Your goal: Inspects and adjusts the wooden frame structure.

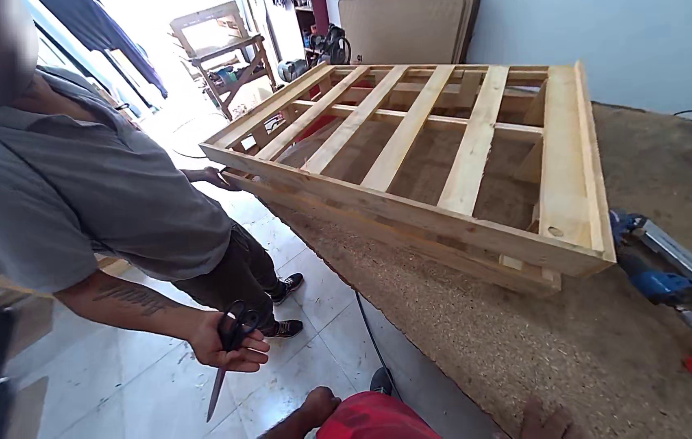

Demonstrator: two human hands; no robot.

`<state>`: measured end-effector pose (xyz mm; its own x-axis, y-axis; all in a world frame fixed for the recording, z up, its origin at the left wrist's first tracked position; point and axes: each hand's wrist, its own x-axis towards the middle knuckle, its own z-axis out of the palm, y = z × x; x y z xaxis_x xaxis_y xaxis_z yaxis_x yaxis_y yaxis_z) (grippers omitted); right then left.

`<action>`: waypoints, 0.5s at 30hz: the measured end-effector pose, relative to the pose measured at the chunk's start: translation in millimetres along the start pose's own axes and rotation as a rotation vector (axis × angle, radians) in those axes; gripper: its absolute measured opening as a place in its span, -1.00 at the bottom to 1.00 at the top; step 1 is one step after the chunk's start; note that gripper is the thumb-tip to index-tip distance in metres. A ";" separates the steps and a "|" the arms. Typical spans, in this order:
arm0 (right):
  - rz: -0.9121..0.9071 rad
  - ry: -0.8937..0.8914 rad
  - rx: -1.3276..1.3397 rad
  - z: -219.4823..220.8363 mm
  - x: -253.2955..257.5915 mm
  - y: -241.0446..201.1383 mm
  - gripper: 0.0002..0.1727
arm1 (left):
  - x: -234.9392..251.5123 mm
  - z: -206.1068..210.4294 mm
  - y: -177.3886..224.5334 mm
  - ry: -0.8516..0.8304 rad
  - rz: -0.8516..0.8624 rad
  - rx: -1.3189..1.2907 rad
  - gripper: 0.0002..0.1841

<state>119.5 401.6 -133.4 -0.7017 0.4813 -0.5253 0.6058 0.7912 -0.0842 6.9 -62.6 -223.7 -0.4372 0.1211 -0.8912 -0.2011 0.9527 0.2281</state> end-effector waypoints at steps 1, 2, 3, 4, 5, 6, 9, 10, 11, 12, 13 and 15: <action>-0.004 0.004 0.002 -0.2 -0.3 -0.4 0.54 | -0.8 -0.2 -0.3 0.001 0.006 0.004 -0.40; -0.004 0.003 -0.003 0.3 -0.1 -0.8 0.55 | -0.4 -0.3 -1.1 0.000 0.005 0.006 -0.40; -0.003 0.001 -0.008 1.2 0.2 -0.7 0.55 | 0.7 -0.3 -1.9 -0.003 0.003 0.007 -0.40; -0.002 -0.004 -0.011 2.0 0.8 -0.2 0.55 | 1.3 -0.5 -2.1 -0.004 0.003 0.009 -0.39; -0.002 -0.006 -0.015 3.1 1.7 0.4 0.56 | 1.5 -0.7 -2.0 -0.009 0.001 0.009 -0.39; -0.002 -0.006 -0.018 4.1 2.6 1.0 0.56 | 1.7 -0.6 -1.9 -0.012 -0.004 0.005 -0.39; 0.001 -0.006 -0.025 6.0 4.9 1.9 0.57 | 0.6 -0.3 -2.0 -0.012 -0.013 -0.003 -0.40; 0.001 -0.008 -0.026 6.3 5.9 2.0 0.57 | 0.8 -0.2 -2.4 -0.011 -0.012 -0.004 -0.40; -0.001 -0.009 -0.024 6.5 6.7 2.2 0.57 | 1.0 -0.1 -2.4 -0.009 -0.012 -0.002 -0.40; -0.003 -0.009 -0.020 6.5 6.9 2.4 0.57 | 1.5 0.3 -2.6 -0.011 -0.012 0.001 -0.40; -0.002 -0.005 -0.018 6.8 6.7 2.6 0.57 | 2.4 0.9 -2.7 -0.013 -0.012 0.005 -0.40; 0.002 -0.006 -0.018 7.2 6.9 2.6 0.58 | 3.8 0.8 -1.9 -0.012 -0.014 0.003 -0.40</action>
<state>119.0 404.3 -143.3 -0.6981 0.4805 -0.5309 0.6002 0.7970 -0.0679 6.3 -63.7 -227.9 -0.4235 0.1107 -0.8991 -0.2049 0.9551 0.2140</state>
